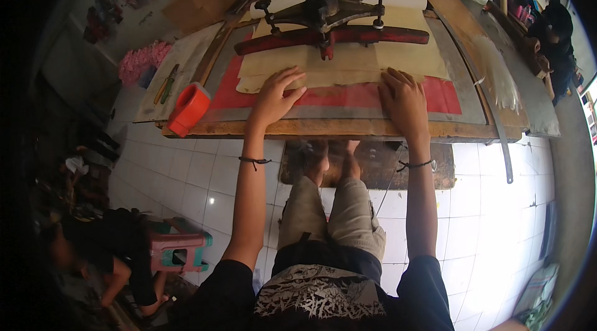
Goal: The person positions a clear plastic bag onto a sealing machine base and presses a lever down with both hands to seal the edge.
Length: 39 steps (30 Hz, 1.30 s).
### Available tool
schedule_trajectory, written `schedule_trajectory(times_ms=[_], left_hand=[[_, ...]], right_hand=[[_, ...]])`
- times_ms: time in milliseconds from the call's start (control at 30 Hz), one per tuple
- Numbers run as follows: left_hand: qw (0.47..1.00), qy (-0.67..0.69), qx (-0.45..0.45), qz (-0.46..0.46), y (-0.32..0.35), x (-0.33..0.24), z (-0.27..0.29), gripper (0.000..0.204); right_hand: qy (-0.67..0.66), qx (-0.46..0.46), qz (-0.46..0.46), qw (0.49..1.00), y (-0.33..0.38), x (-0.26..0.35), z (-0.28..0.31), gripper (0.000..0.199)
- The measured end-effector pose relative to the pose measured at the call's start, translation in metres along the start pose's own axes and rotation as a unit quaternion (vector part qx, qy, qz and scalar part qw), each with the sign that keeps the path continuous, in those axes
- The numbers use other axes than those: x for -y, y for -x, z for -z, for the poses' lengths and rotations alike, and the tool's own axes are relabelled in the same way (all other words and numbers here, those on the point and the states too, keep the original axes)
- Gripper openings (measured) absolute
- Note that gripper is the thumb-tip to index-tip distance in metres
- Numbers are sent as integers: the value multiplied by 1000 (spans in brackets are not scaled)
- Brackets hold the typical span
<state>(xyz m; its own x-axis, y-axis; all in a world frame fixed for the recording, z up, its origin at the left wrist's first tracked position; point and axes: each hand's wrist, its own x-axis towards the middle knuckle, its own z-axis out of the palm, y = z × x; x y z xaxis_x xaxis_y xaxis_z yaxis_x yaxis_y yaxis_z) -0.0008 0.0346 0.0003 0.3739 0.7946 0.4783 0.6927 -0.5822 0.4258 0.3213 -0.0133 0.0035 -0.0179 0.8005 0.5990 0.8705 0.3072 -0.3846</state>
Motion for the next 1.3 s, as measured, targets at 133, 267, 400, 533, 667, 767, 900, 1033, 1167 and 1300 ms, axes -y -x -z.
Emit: schedule_trajectory(times_ms=[133,267,400,533,667,767,900,1033,1167,1300], left_hand=[[1000,-10,3,4,-1,1,-1,41],[1000,2,-3,2,-1,2,-2,43],[1000,0,-1,10,1,1,-2,44],[1000,-3,2,14,0,-1,-2,44],[1000,-1,5,14,-1,-2,-1,43],[1000,-1,6,16,1,-3,0,42],[1000,0,3,10,0,-1,-1,42],[1000,-14,7,18,0,-6,1,42],[1000,-14,9,25,1,-7,3,42],[1000,3,8,25,1,-5,4,43]], right_hand=[[14,0,10,1000,1,-3,-1,31],[12,5,8,1000,2,-3,0,31],[5,3,8,1000,3,-1,0,31],[8,-1,13,1000,2,-4,1,30],[12,-4,16,1000,2,-4,0,30],[-11,14,-7,1000,2,1,3,30],[8,-4,9,1000,0,1,2,30],[6,-1,10,1000,2,-1,3,31],[8,6,10,1000,2,2,3,31],[6,14,4,1000,2,2,3,31]])
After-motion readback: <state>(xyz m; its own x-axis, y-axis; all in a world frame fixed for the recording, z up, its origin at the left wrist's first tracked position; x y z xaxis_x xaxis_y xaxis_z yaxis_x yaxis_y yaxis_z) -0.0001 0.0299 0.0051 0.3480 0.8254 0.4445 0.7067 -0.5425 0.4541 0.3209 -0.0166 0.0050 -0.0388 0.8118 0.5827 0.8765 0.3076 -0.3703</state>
